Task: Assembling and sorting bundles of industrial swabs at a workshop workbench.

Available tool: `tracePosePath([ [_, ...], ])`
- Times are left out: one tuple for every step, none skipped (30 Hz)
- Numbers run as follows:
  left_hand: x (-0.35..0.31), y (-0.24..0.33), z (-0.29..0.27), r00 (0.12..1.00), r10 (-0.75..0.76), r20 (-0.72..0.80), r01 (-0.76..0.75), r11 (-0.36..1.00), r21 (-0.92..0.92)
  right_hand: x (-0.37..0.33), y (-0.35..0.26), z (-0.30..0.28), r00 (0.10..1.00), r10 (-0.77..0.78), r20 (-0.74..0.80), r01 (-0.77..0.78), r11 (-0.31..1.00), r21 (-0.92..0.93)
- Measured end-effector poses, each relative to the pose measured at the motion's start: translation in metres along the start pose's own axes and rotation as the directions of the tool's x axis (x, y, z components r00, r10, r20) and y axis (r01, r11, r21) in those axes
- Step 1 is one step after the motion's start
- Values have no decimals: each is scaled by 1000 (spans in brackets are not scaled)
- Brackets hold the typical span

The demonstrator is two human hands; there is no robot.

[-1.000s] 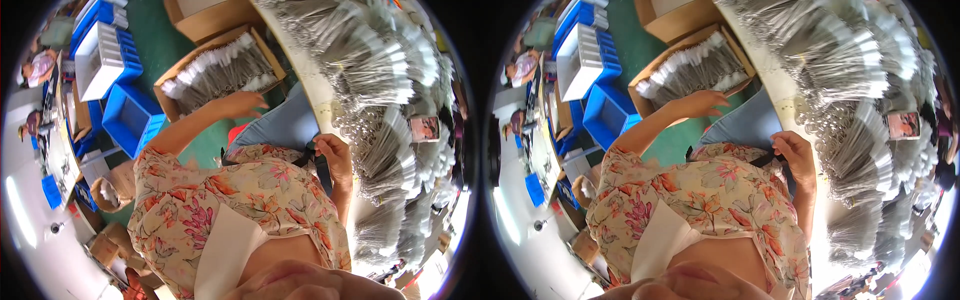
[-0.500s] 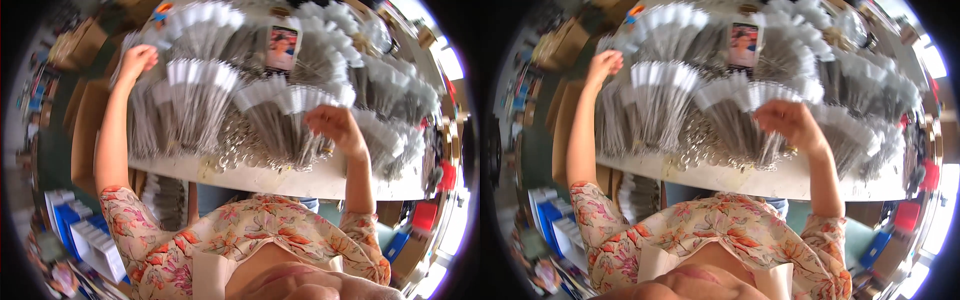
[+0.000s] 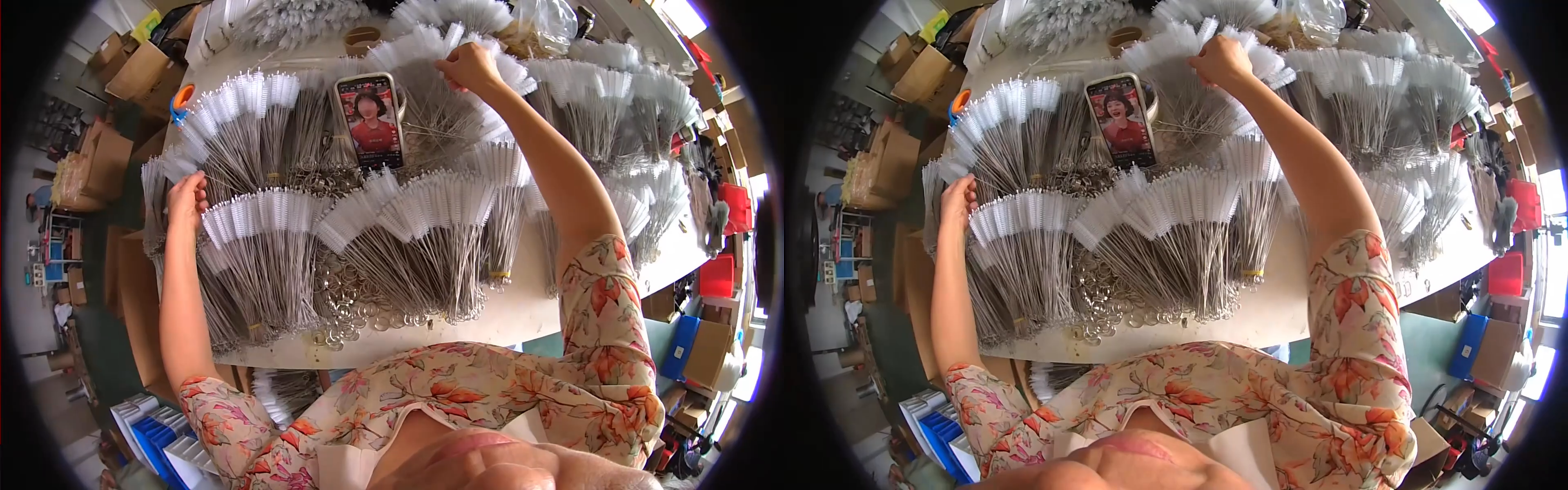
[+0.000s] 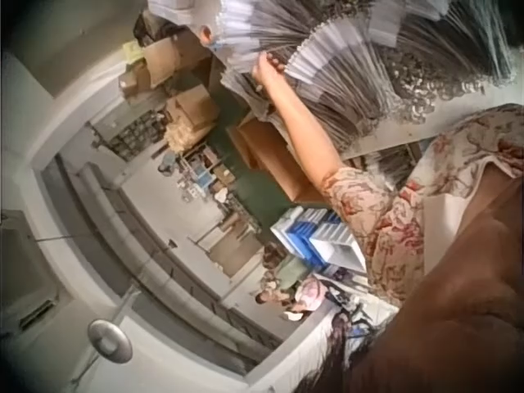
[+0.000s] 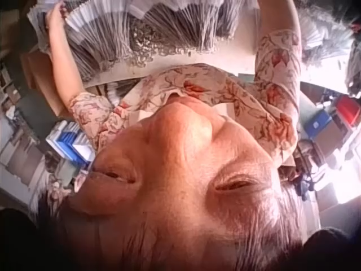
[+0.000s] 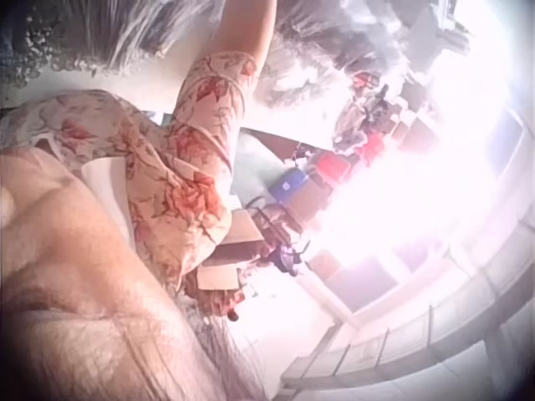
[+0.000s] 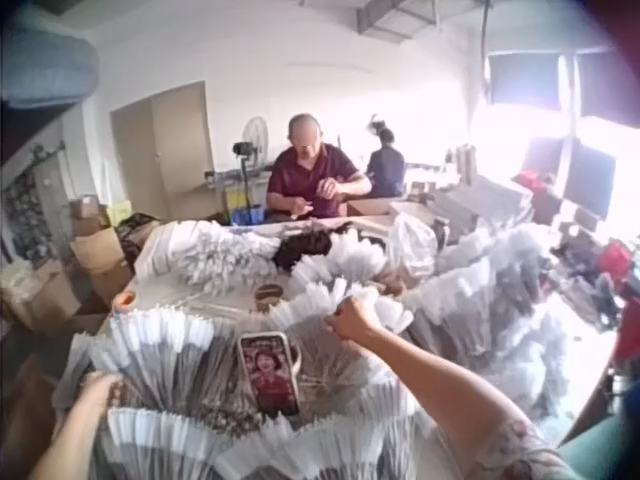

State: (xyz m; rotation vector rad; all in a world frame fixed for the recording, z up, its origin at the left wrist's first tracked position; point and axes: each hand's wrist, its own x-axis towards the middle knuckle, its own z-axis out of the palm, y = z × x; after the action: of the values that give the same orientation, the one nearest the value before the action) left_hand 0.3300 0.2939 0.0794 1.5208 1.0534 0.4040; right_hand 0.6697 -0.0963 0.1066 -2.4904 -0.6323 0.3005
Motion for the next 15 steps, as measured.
tracePosePath([
  [-2, 4, -2, 998, 40, -46, -45, 993, -109, 5, 1, 4, 999, 28, -34, -26, 999, 46],
  [7, 10, -9, 988, 136, -69, -146, 974, -171, 9, 3, 7, 996, 60, -67, -54, 994, 92],
  [17, 17, -25, 942, 298, -155, -328, 917, -228, 15, 3, 13, 997, 50, -60, -44, 994, 103],
  [13, 37, -8, 800, 461, -383, -568, 788, -238, 21, 11, 18, 989, 39, -144, -12, 982, 186],
  [8, 62, -1, 734, 557, -389, -661, 716, -223, 18, 20, 17, 973, 51, -226, 10, 966, 259],
  [-6, 88, 25, 679, 596, -430, -717, 664, -213, 17, 24, 13, 947, 55, -317, 73, 924, 376],
  [-18, 104, 53, 628, 649, -429, -766, 614, -191, 2, 17, 2, 846, -61, -529, 225, 941, 253],
  [-26, 120, 74, 663, 677, -320, -742, 650, -164, -1, 16, -18, 800, -51, -597, 251, 934, 255],
  [-31, 127, 93, 691, 693, -206, -721, 680, -131, -4, 15, -37, 750, -42, -660, 276, 927, 255],
  [-38, 128, 117, 769, 638, -28, -639, 767, -54, -16, 8, -59, 816, -5, -578, 253, 902, 350],
  [-42, 129, 139, 822, 550, 146, -560, 827, 41, -16, 13, -72, 854, 3, -521, 359, 721, 592],
  [-35, 123, 156, 856, 417, 304, -485, 853, 195, -18, 27, -85, 825, -51, -563, 416, 730, 543],
  [-21, 108, 175, 864, 264, 428, -429, 832, 353, -19, 40, -97, 788, -113, -605, 477, 733, 484],
  [-3, 88, 185, 859, 256, 444, -495, 637, 591, -23, 43, -103, 797, 8, -605, 341, 821, 459],
  [16, 69, 194, 853, 249, 459, -522, 378, 765, -28, 52, -111, 785, 11, -619, 341, 826, 448],
])
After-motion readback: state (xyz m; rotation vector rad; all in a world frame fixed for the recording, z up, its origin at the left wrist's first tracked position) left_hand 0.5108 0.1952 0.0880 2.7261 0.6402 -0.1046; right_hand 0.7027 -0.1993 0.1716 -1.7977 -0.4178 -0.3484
